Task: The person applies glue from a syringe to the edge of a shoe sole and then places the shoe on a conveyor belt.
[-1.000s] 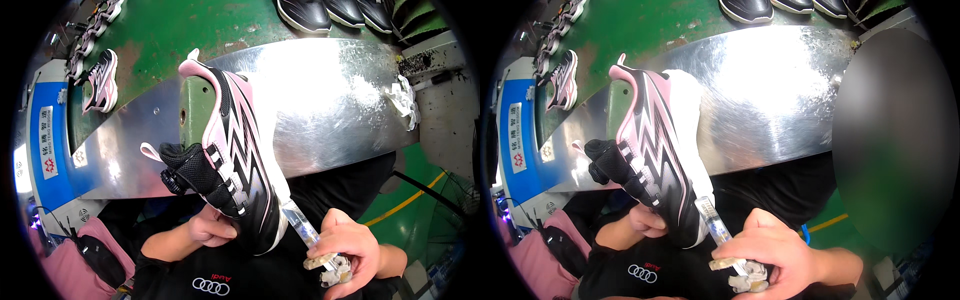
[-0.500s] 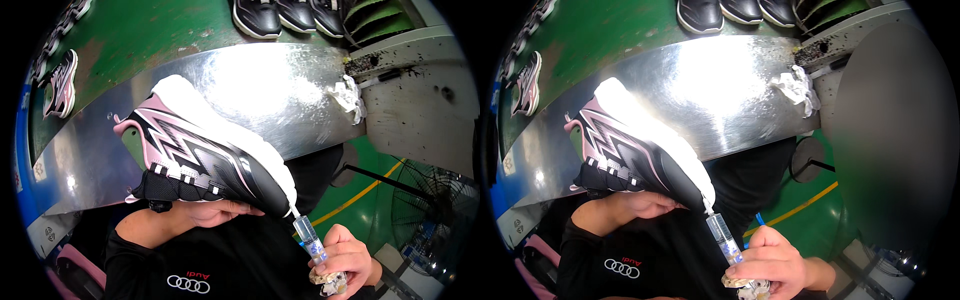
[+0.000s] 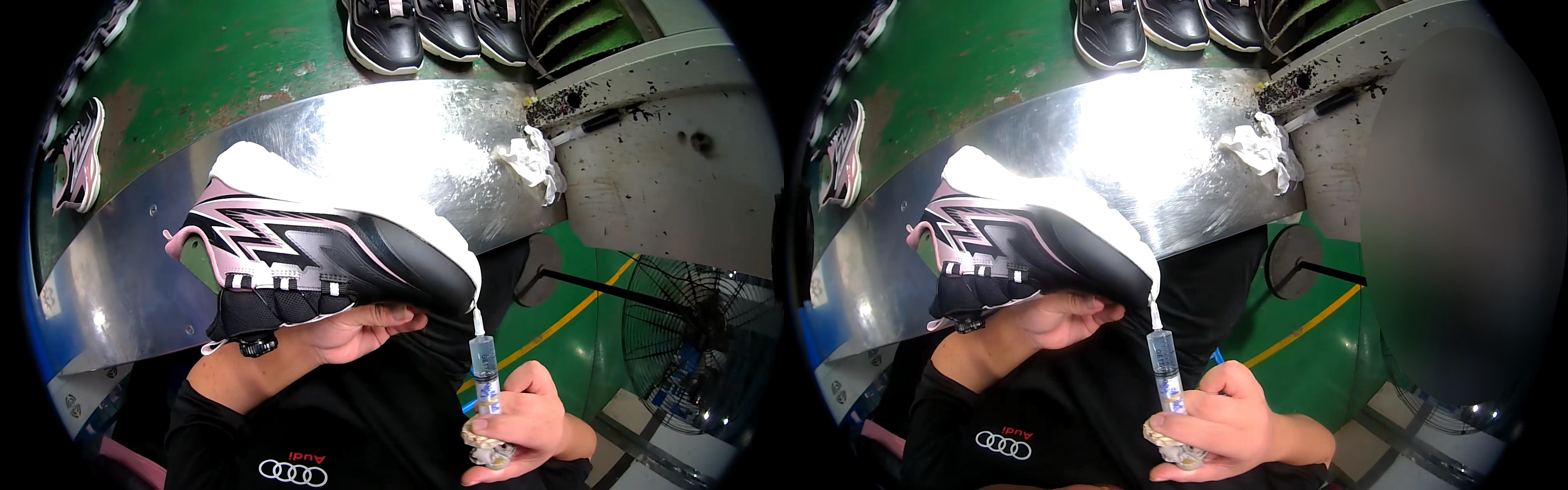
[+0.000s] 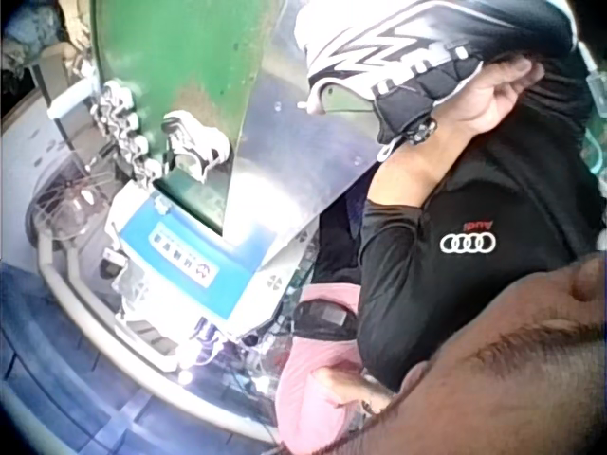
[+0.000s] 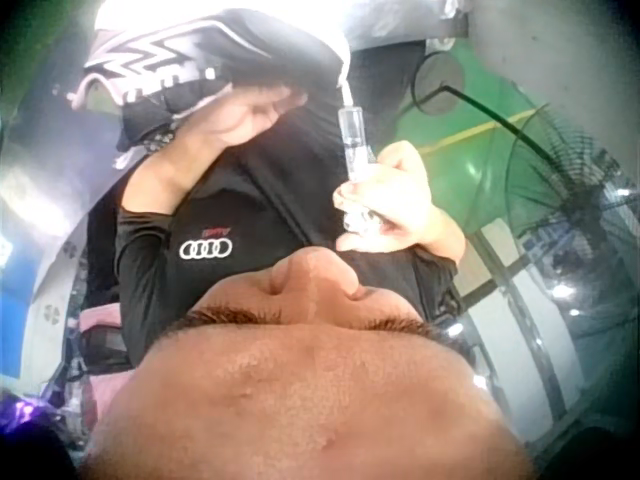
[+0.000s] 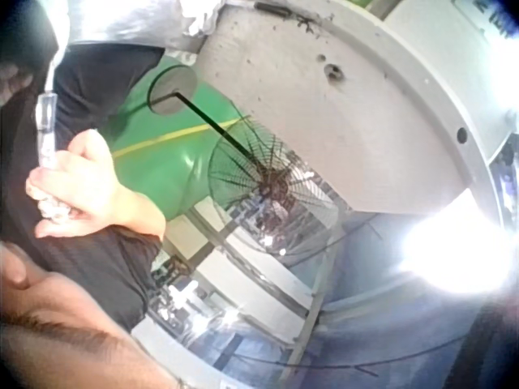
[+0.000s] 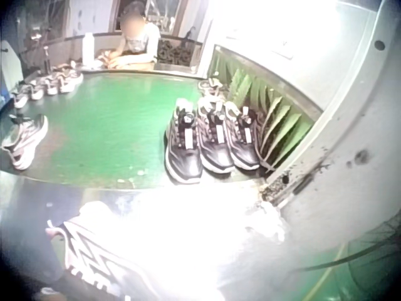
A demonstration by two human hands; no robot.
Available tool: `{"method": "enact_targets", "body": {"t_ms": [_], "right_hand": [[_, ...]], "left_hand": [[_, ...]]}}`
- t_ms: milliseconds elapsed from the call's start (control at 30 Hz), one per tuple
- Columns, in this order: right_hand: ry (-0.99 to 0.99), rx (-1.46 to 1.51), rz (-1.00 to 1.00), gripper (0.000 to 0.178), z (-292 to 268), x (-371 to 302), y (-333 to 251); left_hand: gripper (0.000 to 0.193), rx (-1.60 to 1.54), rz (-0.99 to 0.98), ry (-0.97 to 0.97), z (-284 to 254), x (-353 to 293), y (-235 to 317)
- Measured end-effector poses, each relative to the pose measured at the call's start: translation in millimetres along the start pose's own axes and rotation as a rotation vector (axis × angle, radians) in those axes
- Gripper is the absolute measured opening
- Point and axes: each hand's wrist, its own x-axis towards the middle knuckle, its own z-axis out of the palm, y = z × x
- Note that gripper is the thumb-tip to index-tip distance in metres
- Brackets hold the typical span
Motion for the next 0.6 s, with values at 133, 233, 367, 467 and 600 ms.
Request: {"method": "enact_targets", "body": {"t_ms": [133,233,367,467,600], "right_hand": [[0.026,-0.249,-0.051,0.038,12,-1,2],[0.07,-0.348,-0.109,0.037,20,1,8],[0.085,-0.474,-0.143,0.037,27,1,14],[0.115,-0.526,-0.184,0.037,34,1,18],[0.126,-0.588,-0.22,0.037,38,4,20]], "left_hand": [[0.027,-0.017,-0.019,-0.046,4,5,4],[0.029,-0.013,-0.024,-0.04,14,9,8],[0.029,-0.019,-0.051,0.007,23,10,12],[0.034,-0.011,-0.023,-0.032,19,7,9],[0.039,0.017,0.007,-0.058,19,6,8]]}}
